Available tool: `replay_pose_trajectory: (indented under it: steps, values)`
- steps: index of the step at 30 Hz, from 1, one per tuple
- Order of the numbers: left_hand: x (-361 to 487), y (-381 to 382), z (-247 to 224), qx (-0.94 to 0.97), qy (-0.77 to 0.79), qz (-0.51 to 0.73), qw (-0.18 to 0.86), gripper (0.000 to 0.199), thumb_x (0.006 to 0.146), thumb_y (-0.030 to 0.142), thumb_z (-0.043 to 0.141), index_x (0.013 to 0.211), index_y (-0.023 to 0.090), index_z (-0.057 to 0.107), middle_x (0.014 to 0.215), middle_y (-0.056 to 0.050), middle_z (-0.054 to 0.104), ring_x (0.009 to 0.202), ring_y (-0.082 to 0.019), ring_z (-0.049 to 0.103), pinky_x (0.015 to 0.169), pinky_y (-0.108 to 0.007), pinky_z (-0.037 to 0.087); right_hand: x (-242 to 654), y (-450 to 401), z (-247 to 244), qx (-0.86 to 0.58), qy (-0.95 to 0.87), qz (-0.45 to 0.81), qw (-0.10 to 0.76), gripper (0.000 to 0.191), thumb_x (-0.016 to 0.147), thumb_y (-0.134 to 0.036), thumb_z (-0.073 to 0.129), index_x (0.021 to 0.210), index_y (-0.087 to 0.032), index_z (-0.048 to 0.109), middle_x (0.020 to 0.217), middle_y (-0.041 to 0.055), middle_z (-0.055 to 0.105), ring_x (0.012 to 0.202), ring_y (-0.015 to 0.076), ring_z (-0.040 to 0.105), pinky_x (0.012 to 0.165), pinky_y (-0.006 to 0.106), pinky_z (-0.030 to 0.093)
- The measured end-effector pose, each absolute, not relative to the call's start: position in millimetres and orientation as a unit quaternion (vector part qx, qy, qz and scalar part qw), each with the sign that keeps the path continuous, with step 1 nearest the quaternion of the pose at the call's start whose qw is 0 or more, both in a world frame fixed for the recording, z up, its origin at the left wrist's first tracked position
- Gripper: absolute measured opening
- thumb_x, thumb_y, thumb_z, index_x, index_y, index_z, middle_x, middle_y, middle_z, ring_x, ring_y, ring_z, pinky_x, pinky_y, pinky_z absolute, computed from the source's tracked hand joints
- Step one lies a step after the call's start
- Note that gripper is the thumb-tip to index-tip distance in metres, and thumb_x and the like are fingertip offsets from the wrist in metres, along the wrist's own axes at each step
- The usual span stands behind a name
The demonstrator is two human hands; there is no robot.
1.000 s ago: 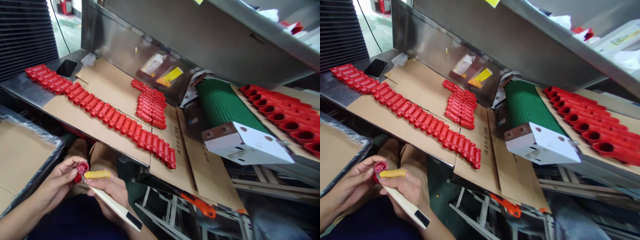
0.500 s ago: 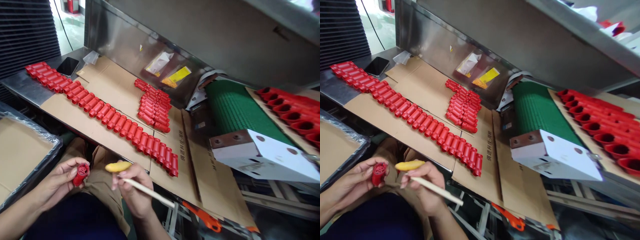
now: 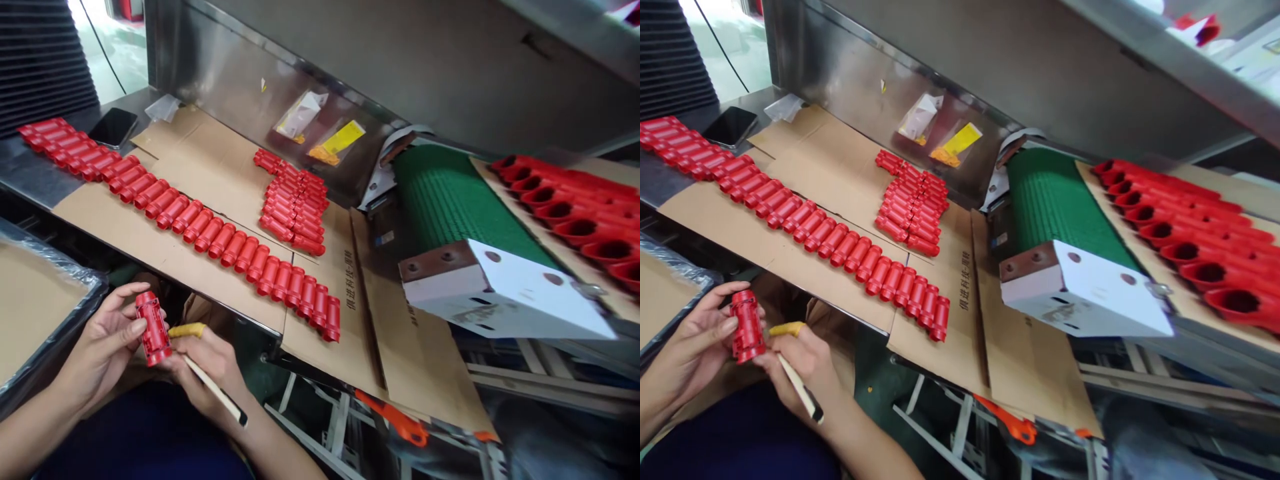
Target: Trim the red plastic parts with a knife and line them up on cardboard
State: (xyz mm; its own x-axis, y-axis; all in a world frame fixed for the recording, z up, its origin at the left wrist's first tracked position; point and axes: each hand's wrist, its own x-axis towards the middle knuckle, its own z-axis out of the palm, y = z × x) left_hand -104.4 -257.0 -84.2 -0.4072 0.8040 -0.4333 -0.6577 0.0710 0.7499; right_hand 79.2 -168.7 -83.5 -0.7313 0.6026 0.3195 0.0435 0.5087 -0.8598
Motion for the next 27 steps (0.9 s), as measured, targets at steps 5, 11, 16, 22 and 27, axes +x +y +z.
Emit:
replay_pose_trajectory:
  steps: [5,11,16,22,27]
  values:
    - [-105,-254,-80,0.057,0.495,0.673,0.546,0.041,0.081,0.034,0.093,0.116,0.027,0.073,0.095,-0.004,0.080,0.072,-0.018,0.076,0.070,-0.028,0.066,99,-171,-72,-0.127,-0.808,0.439,0.372,0.043,0.103,-0.008,0.067,0.145,-0.020,0.067,0.128,0.0138,0.081,0.115,0.0223,0.080,0.098,0.031,0.069]
    - [-100,-256,-84,0.046,0.495,0.670,0.551,0.042,0.083,0.036,0.093,0.119,0.026,0.074,0.097,-0.003,0.080,0.070,-0.016,0.075,0.068,-0.027,0.065,96,-173,-73,-0.115,-0.805,0.426,0.398,0.041,0.104,-0.014,0.070,0.143,-0.026,0.071,0.126,0.0105,0.081,0.099,0.0207,0.082,0.088,0.031,0.071]
    - [-99,-255,-80,0.038,0.485,0.662,0.569,0.046,0.082,0.038,0.093,0.124,0.025,0.077,0.097,-0.007,0.081,0.068,-0.017,0.073,0.059,-0.024,0.062,92,-170,-72,-0.090,-0.807,0.423,0.401,0.038,0.104,-0.014,0.070,0.141,-0.024,0.071,0.117,0.0112,0.083,0.100,0.0217,0.082,0.091,0.034,0.070]
    - [-99,-251,-78,0.015,0.438,0.584,0.683,0.045,0.088,0.037,0.084,0.129,0.018,0.081,0.086,-0.012,0.080,0.051,-0.014,0.062,0.036,-0.017,0.035,89,-169,-73,-0.037,-0.828,0.429,0.359,0.046,0.105,-0.017,0.071,0.150,-0.027,0.064,0.123,0.0100,0.082,0.102,0.0228,0.082,0.089,0.034,0.071]
    - [-96,-253,-78,0.010,0.444,0.581,0.682,0.034,0.089,0.031,0.082,0.119,0.017,0.086,0.098,-0.015,0.083,0.074,-0.024,0.078,0.053,-0.026,0.056,85,-169,-75,-0.016,-0.832,0.423,0.359,0.048,0.107,-0.020,0.069,0.154,-0.028,0.061,0.121,0.0084,0.082,0.104,0.0215,0.082,0.089,0.032,0.071]
